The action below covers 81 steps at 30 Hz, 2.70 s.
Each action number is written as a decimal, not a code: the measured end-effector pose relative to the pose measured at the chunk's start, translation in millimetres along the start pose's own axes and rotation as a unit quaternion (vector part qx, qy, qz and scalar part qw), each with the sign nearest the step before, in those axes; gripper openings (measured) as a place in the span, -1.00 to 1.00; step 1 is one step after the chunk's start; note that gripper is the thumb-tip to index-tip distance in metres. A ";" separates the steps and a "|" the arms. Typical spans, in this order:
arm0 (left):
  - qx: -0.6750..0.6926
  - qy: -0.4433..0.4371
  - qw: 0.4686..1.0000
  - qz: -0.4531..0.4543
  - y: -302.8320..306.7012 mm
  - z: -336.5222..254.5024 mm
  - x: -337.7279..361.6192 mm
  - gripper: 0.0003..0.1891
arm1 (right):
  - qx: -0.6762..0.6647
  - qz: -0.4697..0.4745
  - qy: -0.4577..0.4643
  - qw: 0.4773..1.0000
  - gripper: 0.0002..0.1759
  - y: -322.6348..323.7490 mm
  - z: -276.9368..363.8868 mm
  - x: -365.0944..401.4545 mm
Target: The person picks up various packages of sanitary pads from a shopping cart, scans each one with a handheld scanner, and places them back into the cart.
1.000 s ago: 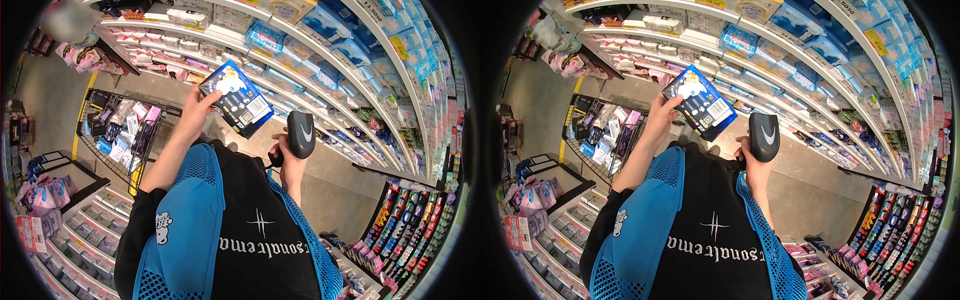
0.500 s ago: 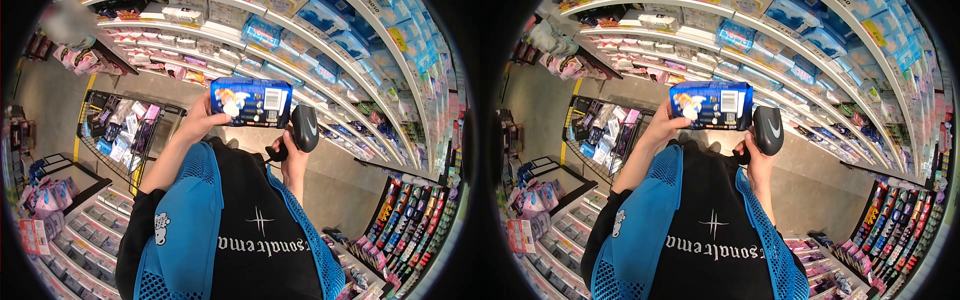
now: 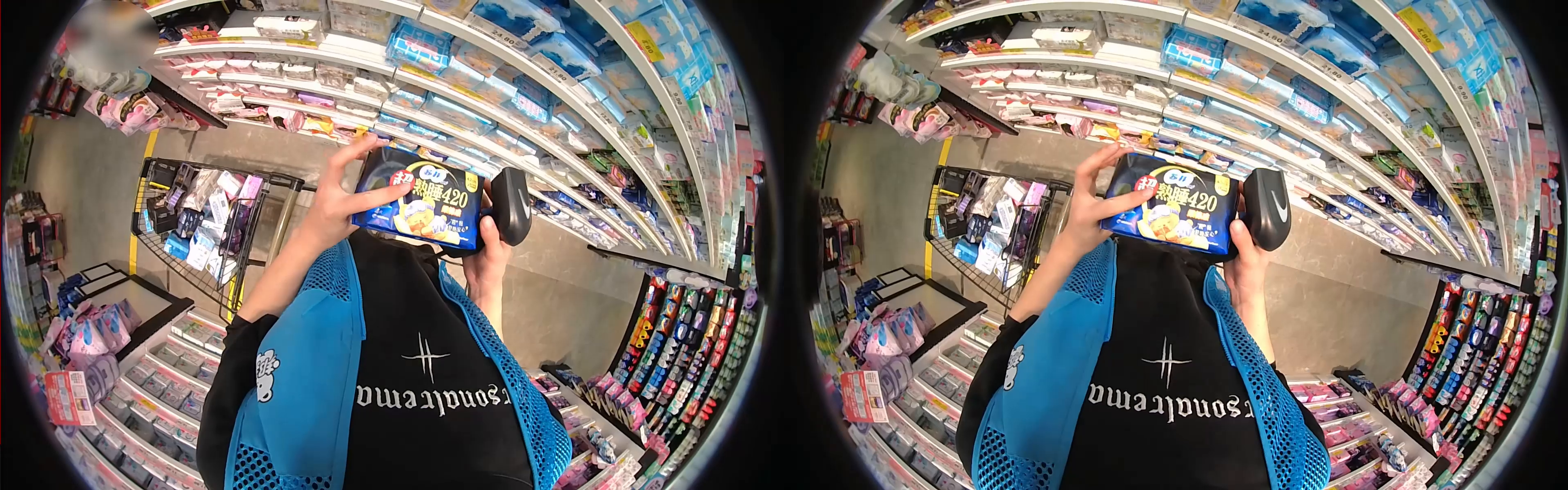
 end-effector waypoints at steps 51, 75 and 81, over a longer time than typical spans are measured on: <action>0.413 0.610 0.670 0.087 -20.6 47.5 100.5 -0.32 | 0.172 0.037 -0.066 0.982 -0.32 -51.4 -36.6 -17.5; 0.405 0.552 0.724 -0.082 10.7 72.7 113.1 -0.41 | 0.270 0.069 0.021 0.960 -0.31 -86.0 -40.9 -18.6; 0.454 0.560 0.693 -0.001 -7.2 70.6 94.5 -0.35 | 0.255 -0.030 0.016 0.966 -0.21 -59.3 -50.2 -4.5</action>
Point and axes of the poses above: each hand's wrist, its own x-axis away from the middle knuckle, its own y-axis out of the back of the hand, z = x × y, the point moved 6 cm from there along -x, towards the middle knuckle, and after that the axes turned 5 degrees about -y, right-handed, at the moved point
